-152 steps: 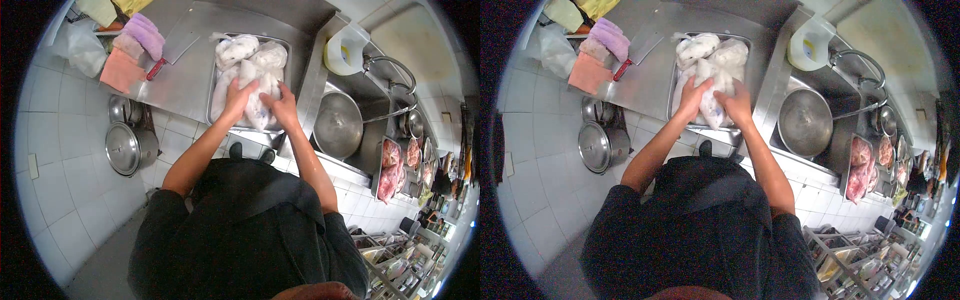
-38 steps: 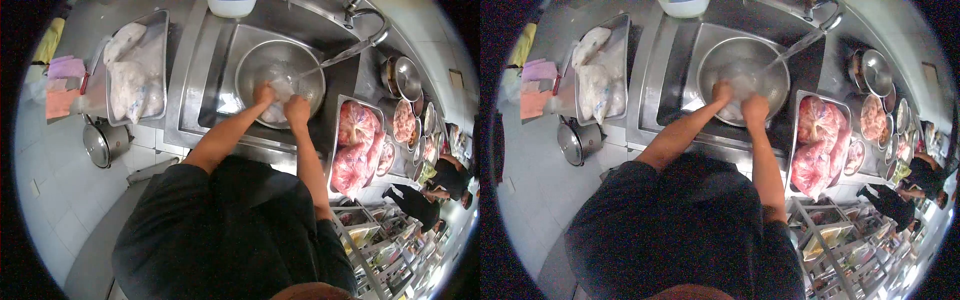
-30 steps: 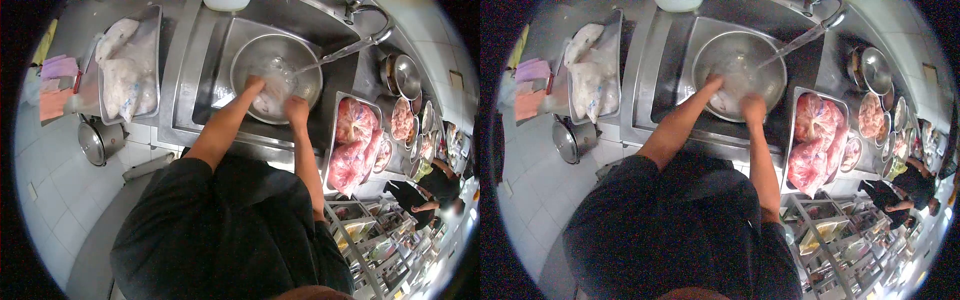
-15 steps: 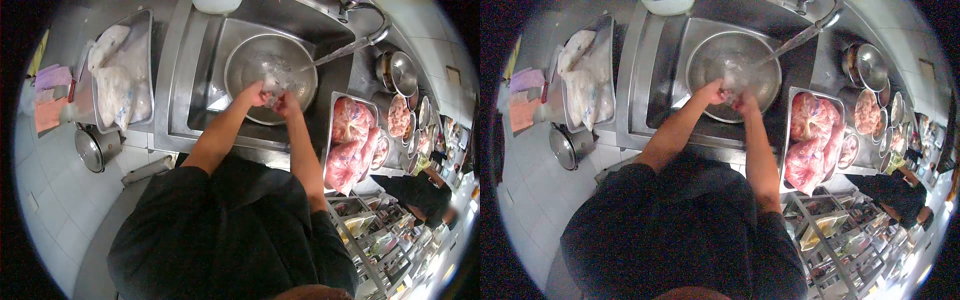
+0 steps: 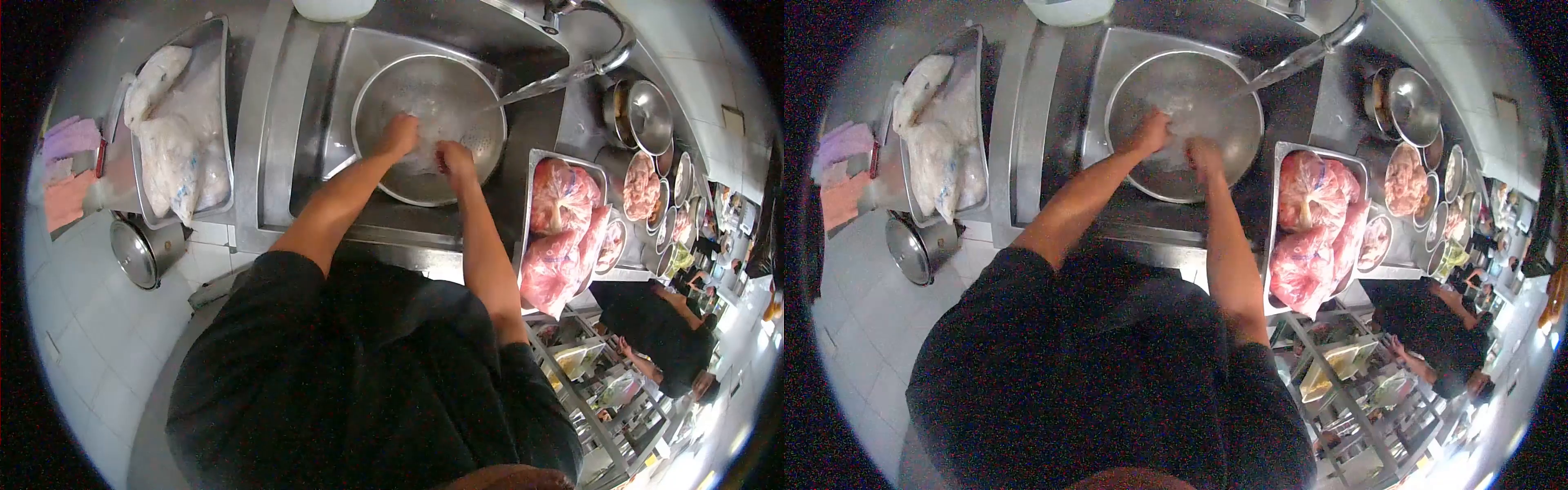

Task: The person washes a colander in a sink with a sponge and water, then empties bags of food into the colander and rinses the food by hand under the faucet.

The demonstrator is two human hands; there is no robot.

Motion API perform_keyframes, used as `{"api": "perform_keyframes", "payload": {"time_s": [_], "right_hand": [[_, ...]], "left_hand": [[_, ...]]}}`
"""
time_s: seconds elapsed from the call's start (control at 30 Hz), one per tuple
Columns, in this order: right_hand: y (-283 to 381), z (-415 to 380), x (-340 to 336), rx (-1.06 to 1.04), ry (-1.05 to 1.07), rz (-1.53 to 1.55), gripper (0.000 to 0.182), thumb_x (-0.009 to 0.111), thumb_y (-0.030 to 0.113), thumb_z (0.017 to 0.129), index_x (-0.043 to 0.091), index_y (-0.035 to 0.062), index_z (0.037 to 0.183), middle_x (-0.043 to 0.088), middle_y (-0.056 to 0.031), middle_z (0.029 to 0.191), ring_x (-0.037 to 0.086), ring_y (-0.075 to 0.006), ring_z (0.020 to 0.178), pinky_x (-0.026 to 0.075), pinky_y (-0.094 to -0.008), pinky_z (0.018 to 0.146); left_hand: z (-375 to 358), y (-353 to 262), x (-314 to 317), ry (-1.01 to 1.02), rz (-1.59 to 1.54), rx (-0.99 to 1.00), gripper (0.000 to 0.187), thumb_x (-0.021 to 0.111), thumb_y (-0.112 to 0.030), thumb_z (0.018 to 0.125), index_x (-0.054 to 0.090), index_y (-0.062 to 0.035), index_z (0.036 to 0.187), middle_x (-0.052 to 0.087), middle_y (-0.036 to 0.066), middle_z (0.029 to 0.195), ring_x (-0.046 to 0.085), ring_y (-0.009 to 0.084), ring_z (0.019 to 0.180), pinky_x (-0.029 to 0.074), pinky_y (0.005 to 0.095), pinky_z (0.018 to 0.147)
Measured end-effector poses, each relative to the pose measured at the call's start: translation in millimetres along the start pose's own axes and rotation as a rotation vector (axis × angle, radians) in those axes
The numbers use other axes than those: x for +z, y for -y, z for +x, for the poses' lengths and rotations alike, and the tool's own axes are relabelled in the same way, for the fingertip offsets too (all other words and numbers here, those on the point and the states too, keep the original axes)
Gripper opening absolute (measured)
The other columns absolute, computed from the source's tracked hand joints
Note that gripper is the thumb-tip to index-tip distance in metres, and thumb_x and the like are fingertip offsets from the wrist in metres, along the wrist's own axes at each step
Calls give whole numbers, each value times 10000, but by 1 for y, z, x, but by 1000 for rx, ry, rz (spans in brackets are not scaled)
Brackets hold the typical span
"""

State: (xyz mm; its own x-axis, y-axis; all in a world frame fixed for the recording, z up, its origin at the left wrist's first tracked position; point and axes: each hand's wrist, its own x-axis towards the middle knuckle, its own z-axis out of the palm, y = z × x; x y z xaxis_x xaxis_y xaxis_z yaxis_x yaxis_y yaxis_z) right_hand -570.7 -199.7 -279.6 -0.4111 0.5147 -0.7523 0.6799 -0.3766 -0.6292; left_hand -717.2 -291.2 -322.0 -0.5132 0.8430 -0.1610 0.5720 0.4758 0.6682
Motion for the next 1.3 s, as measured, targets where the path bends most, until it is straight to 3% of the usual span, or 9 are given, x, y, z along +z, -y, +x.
{"api": "perform_keyframes", "payload": {"time_s": [0.17,0.27,0.4,0.43,0.57,0.9,1.1,1.2,1.3], "right_hand": [[-86,56,15,-530,-130,-537,403,655,240,799,537,27,1120,610,-148,1028,608,-270,818,479,-432,672],[-54,27,28,-516,-207,-834,449,653,205,782,526,15,1168,612,-224,1079,615,-366,875,492,-449,750],[-69,58,28,-674,-373,-873,259,606,138,770,576,-1,987,616,-246,922,585,-434,808,482,-467,727],[-72,61,24,-732,-372,-860,220,597,133,773,583,-3,944,616,-241,894,581,-436,799,478,-471,719],[-40,42,28,-751,-301,-877,183,593,137,781,604,-9,891,613,-227,936,579,-419,848,475,-463,727],[-21,14,15,-652,-217,-675,378,650,93,712,595,-18,1069,601,-234,1104,561,-394,1028,446,-434,896],[5,-5,23,-793,-163,-666,365,589,85,721,612,-26,1068,605,-251,1072,562,-437,1005,445,-464,881],[14,-22,31,-787,-227,-605,354,598,99,733,610,-22,1065,600,-260,1069,557,-445,1015,443,-467,877],[22,-25,43,-816,-312,-526,294,571,56,774,568,-47,1050,615,-199,974,589,-344,931,459,-405,823]], "left_hand": [[-24,16,2,-11,-12,-558,207,542,-105,793,698,3,876,662,241,979,632,411,941,504,449,840],[-26,38,32,23,103,-492,283,556,-255,809,714,-44,913,672,227,963,657,390,911,524,457,810],[-31,30,13,106,-117,-564,359,499,-253,861,658,-25,1088,674,221,976,654,381,937,519,461,838],[-33,16,4,69,-553,-846,303,469,-240,892,644,-34,1027,668,168,863,658,299,757,532,420,668],[-14,38,12,147,-1019,-867,181,503,-214,912,540,-75,801,550,57,704,434,130,500,306,305,398],[-4,17,47,63,-614,-418,337,551,-228,852,612,-5,1097,631,168,1036,596,250,953,474,403,800],[11,-12,-44,128,-410,-321,291,555,-189,762,681,39,891,669,246,957,668,333,872,497,433,744],[47,49,31,223,-912,-482,230,561,-211,858,657,-49,989,655,59,942,594,203,798,484,391,719],[21,-2,-47,120,-690,-487,236,569,-223,858,653,-58,1005,644,71,964,583,207,857,474,387,736]]}}
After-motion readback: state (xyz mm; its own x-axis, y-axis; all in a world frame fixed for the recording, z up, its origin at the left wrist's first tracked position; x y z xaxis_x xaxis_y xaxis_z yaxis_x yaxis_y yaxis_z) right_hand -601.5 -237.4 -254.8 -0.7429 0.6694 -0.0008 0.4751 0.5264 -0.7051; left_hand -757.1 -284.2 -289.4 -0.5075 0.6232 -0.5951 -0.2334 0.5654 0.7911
